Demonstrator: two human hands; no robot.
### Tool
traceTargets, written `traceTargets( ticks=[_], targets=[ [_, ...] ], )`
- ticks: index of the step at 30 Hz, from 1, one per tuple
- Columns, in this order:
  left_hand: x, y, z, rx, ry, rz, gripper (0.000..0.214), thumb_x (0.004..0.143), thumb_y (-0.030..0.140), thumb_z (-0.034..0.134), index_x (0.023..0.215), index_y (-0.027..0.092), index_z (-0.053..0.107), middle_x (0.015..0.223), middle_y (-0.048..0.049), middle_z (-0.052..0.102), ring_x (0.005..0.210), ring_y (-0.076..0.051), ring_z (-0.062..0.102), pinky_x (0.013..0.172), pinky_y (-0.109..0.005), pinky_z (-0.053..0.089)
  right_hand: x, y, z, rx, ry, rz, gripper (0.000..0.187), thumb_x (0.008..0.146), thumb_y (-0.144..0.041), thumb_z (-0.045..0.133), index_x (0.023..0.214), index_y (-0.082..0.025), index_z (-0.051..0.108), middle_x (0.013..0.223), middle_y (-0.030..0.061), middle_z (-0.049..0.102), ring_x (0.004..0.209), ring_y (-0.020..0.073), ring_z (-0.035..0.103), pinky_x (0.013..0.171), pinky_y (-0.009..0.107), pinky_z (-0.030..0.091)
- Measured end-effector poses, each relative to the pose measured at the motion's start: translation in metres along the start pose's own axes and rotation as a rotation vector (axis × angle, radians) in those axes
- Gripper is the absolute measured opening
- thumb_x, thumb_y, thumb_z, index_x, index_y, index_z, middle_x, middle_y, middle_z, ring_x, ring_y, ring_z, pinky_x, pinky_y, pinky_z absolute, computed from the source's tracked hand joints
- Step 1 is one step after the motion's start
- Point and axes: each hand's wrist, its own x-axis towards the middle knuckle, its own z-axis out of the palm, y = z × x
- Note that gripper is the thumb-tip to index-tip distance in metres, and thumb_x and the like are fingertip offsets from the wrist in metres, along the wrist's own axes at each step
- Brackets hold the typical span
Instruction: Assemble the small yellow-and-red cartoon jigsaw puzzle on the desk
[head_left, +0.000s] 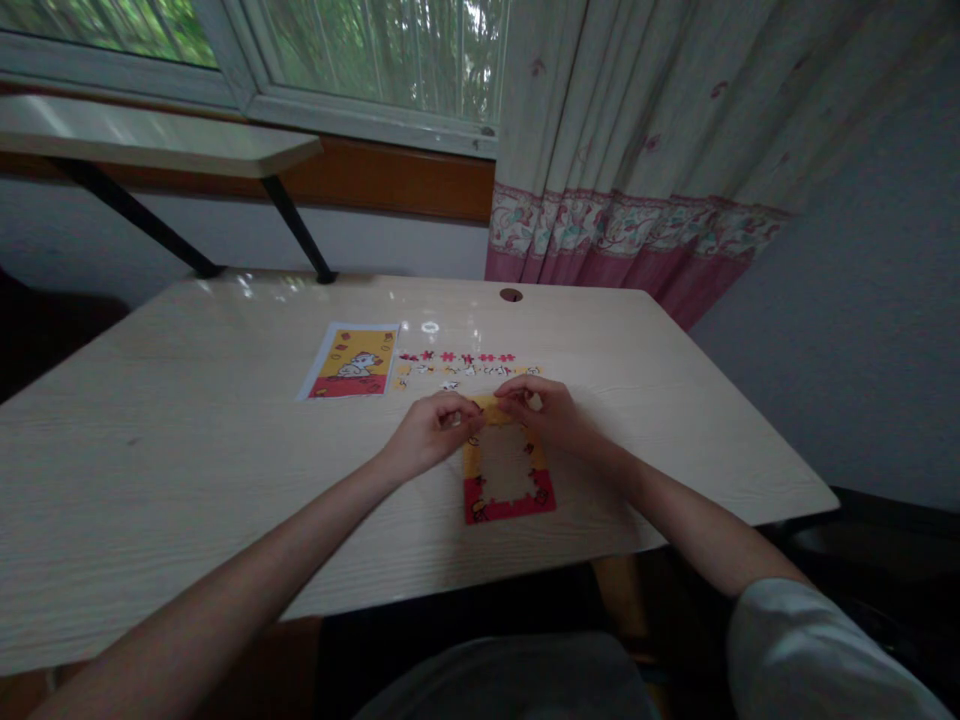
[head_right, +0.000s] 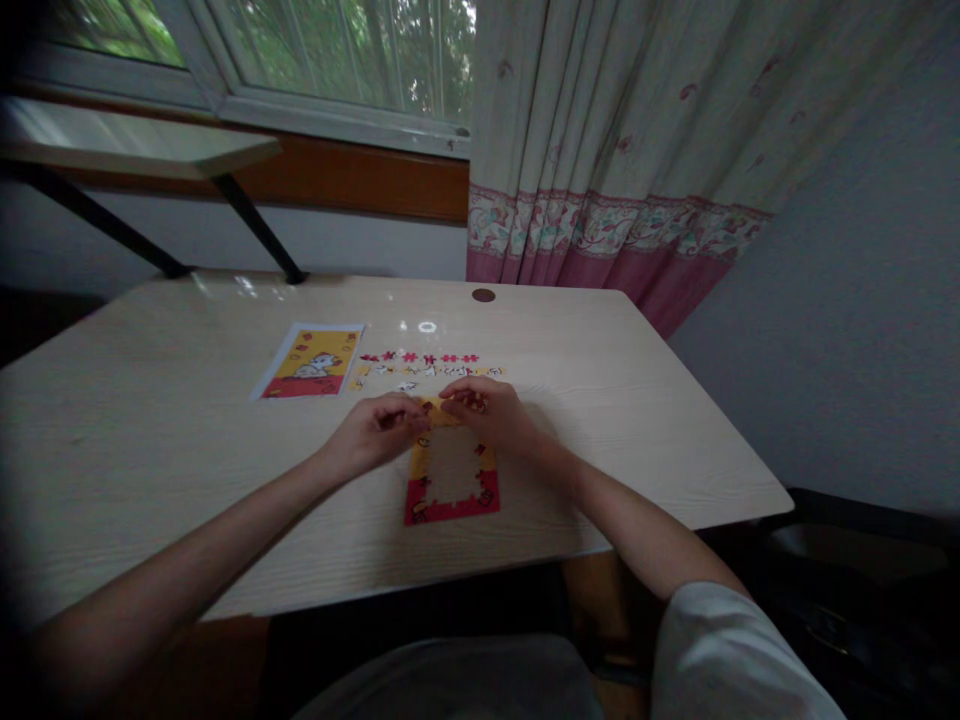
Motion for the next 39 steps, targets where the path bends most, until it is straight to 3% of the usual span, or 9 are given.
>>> traceTargets(
  ticks=[3, 6, 11, 14, 18, 25, 31, 39],
  targets=[
    [0.001, -0.002, -0.001, -0.137, 0.029, -0.124, 0.024, 0.073, 0.041, 0.06, 0.072, 0.018, 0.065, 0.064, -0.0012, 0.062, 0.054, -0.011, 0.049, 0.05, -0.024, 0.036, 0.0, 0.001, -0.003, -0.227, 0.018, -0.135, 0.017, 0.085, -0.036, 0.061, 0.095, -0.024, 0.069, 0.078, 0.0022, 0.067, 0.078, 0.0163, 0.059, 0.077, 0.033, 0.042],
    [0.002, -0.002, -0.001, -0.192, 0.038, -0.147, 0.024, 0.072, 0.042, 0.062, 0.071, 0.018, 0.065, 0.064, -0.0013, 0.063, 0.053, -0.01, 0.049, 0.049, -0.023, 0.036, -0.002, 0.003, -0.002, -0.316, 0.028, -0.244, 0.022, 0.085, -0.04, 0.062, 0.1, -0.026, 0.069, 0.079, 0.0016, 0.066, 0.081, 0.0169, 0.058, 0.08, 0.033, 0.039],
    [0.0, 0.0, 0.0, -0.184, 0.004, -0.148, 0.027, 0.074, 0.044, 0.062, 0.074, 0.017, 0.067, 0.063, -0.0018, 0.063, 0.052, -0.011, 0.049, 0.047, -0.024, 0.035, -0.004, 0.005, 0.001, -0.367, 0.04, -0.235, 0.022, 0.087, -0.043, 0.058, 0.095, -0.027, 0.069, 0.079, 0.0015, 0.066, 0.081, 0.0171, 0.057, 0.08, 0.033, 0.037],
    [-0.001, 0.005, -0.007, -0.047, 0.032, -0.028, 0.026, 0.078, 0.041, 0.059, 0.078, 0.018, 0.069, 0.076, -0.0053, 0.068, 0.069, -0.017, 0.057, 0.062, -0.029, 0.043, -0.005, 0.003, -0.002, -0.388, 0.033, -0.222, 0.022, 0.087, -0.043, 0.057, 0.095, -0.027, 0.069, 0.079, 0.0018, 0.066, 0.081, 0.0177, 0.057, 0.081, 0.034, 0.036],
    [-0.003, 0.005, -0.025, 0.328, 0.014, 0.196, 0.019, 0.082, 0.032, 0.055, 0.086, 0.022, 0.071, 0.085, -0.005, 0.068, 0.085, -0.02, 0.057, 0.082, -0.037, 0.04, -0.006, 0.002, -0.007, -0.359, 0.084, -0.185, 0.021, 0.086, -0.042, 0.06, 0.094, -0.026, 0.07, 0.077, 0.0019, 0.066, 0.079, 0.0175, 0.056, 0.08, 0.033, 0.037],
    [-0.007, -0.009, -0.036, 0.593, -0.22, 0.376, 0.024, 0.083, 0.018, 0.049, 0.095, 0.019, 0.07, 0.088, -0.0073, 0.061, 0.087, -0.022, 0.049, 0.077, -0.033, 0.041, -0.011, 0.01, 0.006, -0.349, -0.123, -0.134, 0.02, 0.08, -0.04, 0.067, 0.09, -0.023, 0.072, 0.079, 0.0022, 0.067, 0.077, 0.0166, 0.056, 0.075, 0.031, 0.037],
    [-0.008, -0.01, -0.035, 0.661, -0.253, 0.426, 0.026, 0.084, 0.015, 0.046, 0.099, 0.018, 0.068, 0.09, -0.008, 0.058, 0.088, -0.021, 0.048, 0.076, -0.032, 0.043, -0.014, 0.007, 0.01, -0.429, -0.184, -0.111, 0.02, 0.081, -0.04, 0.066, 0.091, -0.023, 0.073, 0.085, 0.003, 0.068, 0.081, 0.0172, 0.055, 0.077, 0.031, 0.036],
    [-0.012, -0.008, -0.028, 0.707, -0.271, 0.464, 0.027, 0.083, 0.012, 0.046, 0.098, 0.017, 0.068, 0.097, -0.0087, 0.057, 0.09, -0.021, 0.049, 0.076, -0.033, 0.045, -0.014, 0.006, 0.007, -0.489, -0.171, -0.139, 0.021, 0.082, -0.04, 0.065, 0.091, -0.023, 0.072, 0.085, 0.0043, 0.066, 0.082, 0.0179, 0.053, 0.079, 0.032, 0.034]
  ],
)
